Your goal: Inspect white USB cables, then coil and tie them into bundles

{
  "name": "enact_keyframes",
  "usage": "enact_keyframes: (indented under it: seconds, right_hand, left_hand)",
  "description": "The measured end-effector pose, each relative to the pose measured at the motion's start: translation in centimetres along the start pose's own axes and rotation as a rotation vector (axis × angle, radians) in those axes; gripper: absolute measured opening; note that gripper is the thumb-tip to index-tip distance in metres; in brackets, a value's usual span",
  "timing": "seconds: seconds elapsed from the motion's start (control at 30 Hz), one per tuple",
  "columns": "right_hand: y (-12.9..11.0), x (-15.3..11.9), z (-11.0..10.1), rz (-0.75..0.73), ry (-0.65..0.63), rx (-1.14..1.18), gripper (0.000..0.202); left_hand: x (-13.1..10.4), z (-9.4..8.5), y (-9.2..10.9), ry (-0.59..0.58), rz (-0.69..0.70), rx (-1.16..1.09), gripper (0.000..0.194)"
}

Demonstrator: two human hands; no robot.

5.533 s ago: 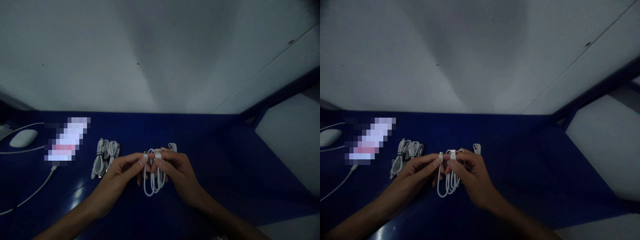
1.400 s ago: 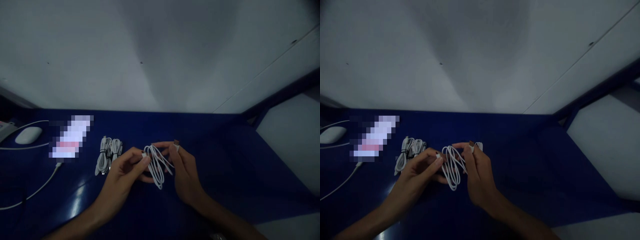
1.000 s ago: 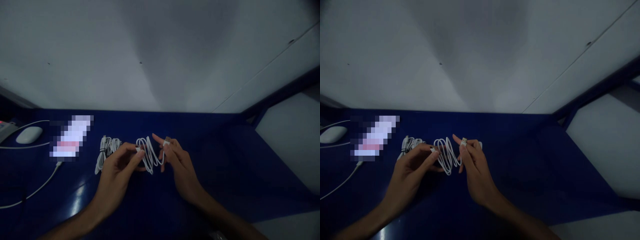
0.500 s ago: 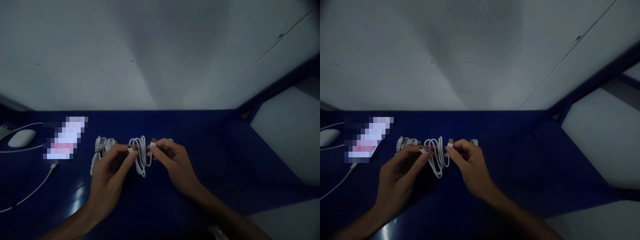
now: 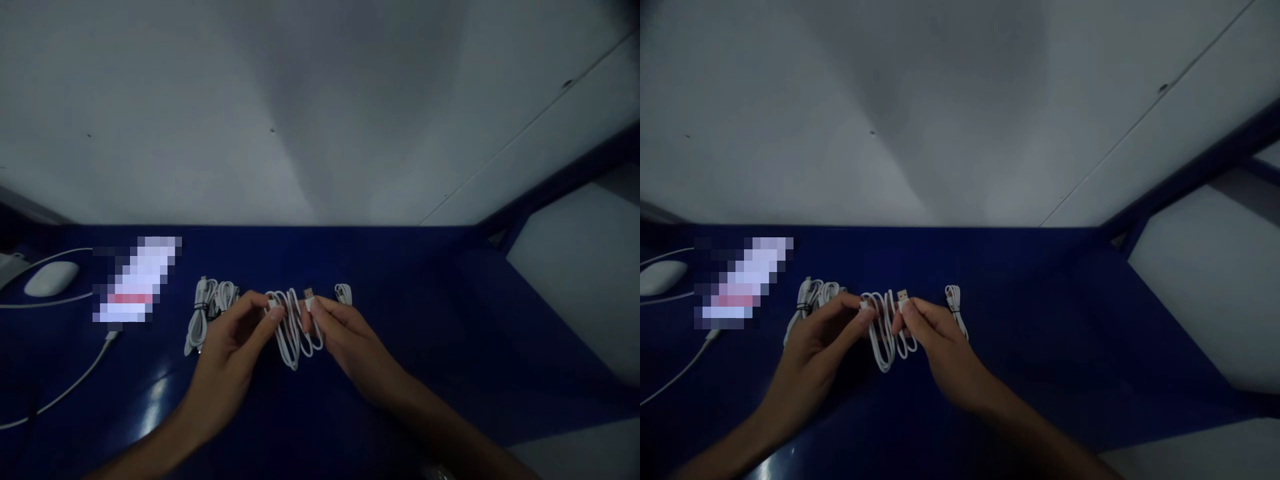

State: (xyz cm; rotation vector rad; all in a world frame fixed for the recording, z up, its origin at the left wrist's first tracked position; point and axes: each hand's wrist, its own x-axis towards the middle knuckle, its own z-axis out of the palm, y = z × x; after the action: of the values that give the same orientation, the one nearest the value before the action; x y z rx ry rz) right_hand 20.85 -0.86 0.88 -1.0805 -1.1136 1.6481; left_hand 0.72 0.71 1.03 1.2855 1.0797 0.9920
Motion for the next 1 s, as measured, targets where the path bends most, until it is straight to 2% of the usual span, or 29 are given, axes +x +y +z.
enact_keyframes:
  seconds: [0.2,0.43,0.73,1.0]
  right_hand:
    - [0.6,0.2,0.2,0.016,-0.003,0.068,0.043]
    - [1.5,0.5,0.8,0.020,0.075,0.143,0.042]
    - [1.4,0.3,0.9,0.035,0.149,0.159,0.041]
    - [1.5,0.3,0.8,-0.010,0.088,0.132,0.032]
  left_hand:
    - [0.0,0.0,-0.1,-0.013,-0.022,0.026,0.021]
    - [0.1,-0.2,-0.3,-0.031,-0.046,0.005,0.022]
    - [0.3,-0.1,-0.1,-0.029,-0.048,-0.031,0.024]
    - [0.6,-0.1,0.5,0.009,-0.067,0.009,0.019]
